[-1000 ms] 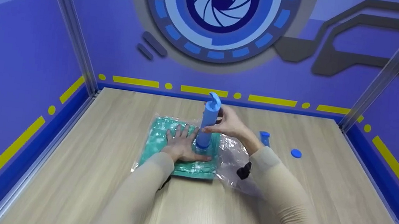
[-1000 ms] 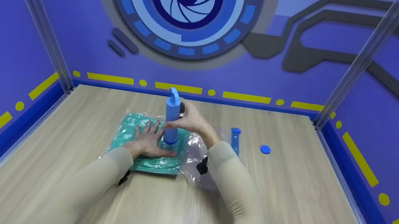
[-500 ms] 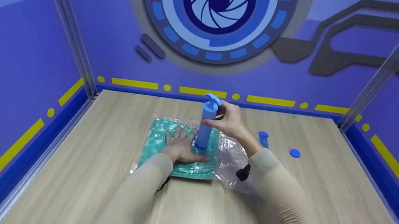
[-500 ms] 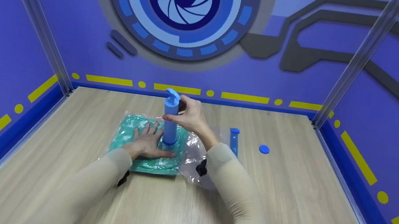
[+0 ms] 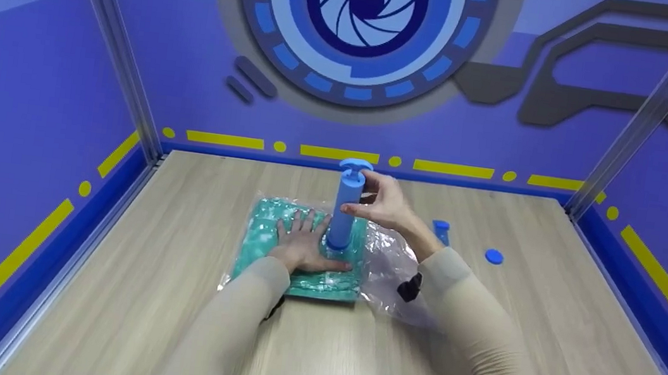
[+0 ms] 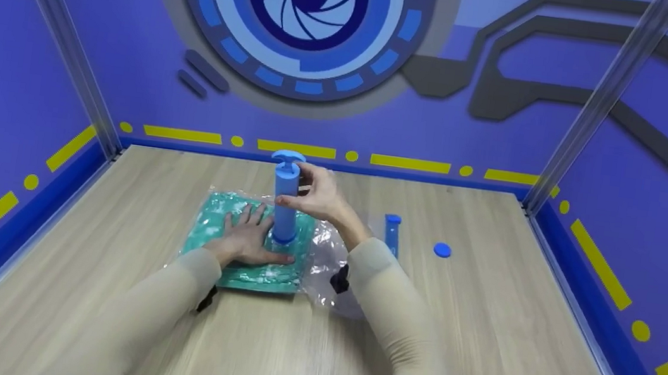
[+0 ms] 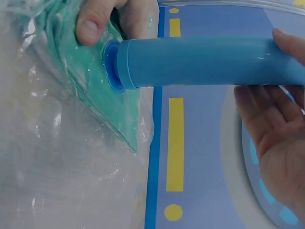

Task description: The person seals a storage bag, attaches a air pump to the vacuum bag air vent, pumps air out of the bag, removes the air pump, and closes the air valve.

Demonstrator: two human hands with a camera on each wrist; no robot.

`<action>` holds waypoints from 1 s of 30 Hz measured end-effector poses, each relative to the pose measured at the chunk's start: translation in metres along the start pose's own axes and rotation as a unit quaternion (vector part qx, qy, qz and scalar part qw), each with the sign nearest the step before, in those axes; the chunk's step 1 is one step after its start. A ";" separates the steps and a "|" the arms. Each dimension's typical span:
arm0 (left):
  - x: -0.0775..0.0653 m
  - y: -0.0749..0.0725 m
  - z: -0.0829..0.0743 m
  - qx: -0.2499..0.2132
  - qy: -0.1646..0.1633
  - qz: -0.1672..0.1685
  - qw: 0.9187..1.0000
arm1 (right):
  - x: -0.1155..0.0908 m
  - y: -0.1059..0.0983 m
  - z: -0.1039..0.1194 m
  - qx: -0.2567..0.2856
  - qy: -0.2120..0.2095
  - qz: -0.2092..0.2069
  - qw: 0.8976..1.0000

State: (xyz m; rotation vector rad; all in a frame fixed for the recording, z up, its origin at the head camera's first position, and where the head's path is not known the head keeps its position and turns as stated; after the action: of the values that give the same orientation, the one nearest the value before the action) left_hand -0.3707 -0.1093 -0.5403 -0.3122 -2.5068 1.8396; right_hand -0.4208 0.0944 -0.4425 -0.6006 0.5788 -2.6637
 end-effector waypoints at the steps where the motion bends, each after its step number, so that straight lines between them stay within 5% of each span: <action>1: 0.000 0.000 0.001 -0.001 0.000 0.000 1.000 | -0.001 0.002 0.000 -0.014 0.002 -0.010 1.000; 6: 0.001 0.002 0.003 -0.003 -0.005 0.000 1.000 | -0.005 0.011 0.002 -0.083 0.009 -0.063 0.995; 10: -0.001 0.002 0.003 -0.003 -0.004 0.001 1.000 | -0.005 0.015 0.002 -0.089 0.003 -0.075 0.993; 16: -0.003 0.001 0.002 0.006 -0.003 0.008 1.000 | 0.002 0.004 0.001 -0.031 0.001 0.011 0.999; 22: -0.003 -0.001 0.000 0.003 -0.003 0.001 1.000 | 0.011 -0.006 0.004 0.021 0.001 0.120 0.993; 26: -0.002 -0.002 0.000 -0.001 -0.004 -0.001 1.000 | 0.012 -0.008 0.005 0.026 0.000 0.137 0.990; 30: 0.000 -0.001 0.001 -0.001 -0.006 -0.002 1.000 | 0.011 -0.006 0.007 0.016 -0.003 0.098 0.995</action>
State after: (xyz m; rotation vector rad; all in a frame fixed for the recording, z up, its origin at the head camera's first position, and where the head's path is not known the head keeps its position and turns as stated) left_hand -0.3707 -0.1108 -0.5392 -0.2981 -2.5163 1.8423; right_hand -0.4283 0.0929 -0.4298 -0.5147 0.5630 -2.4807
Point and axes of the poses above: each hand's wrist, its own x-axis towards the middle knuckle, its own y-axis out of the palm, z = x × y, the point moved 2 cm from there along x, towards the middle knuckle, and after that the axes turned 5 degrees about -z, right-handed, at the moved point
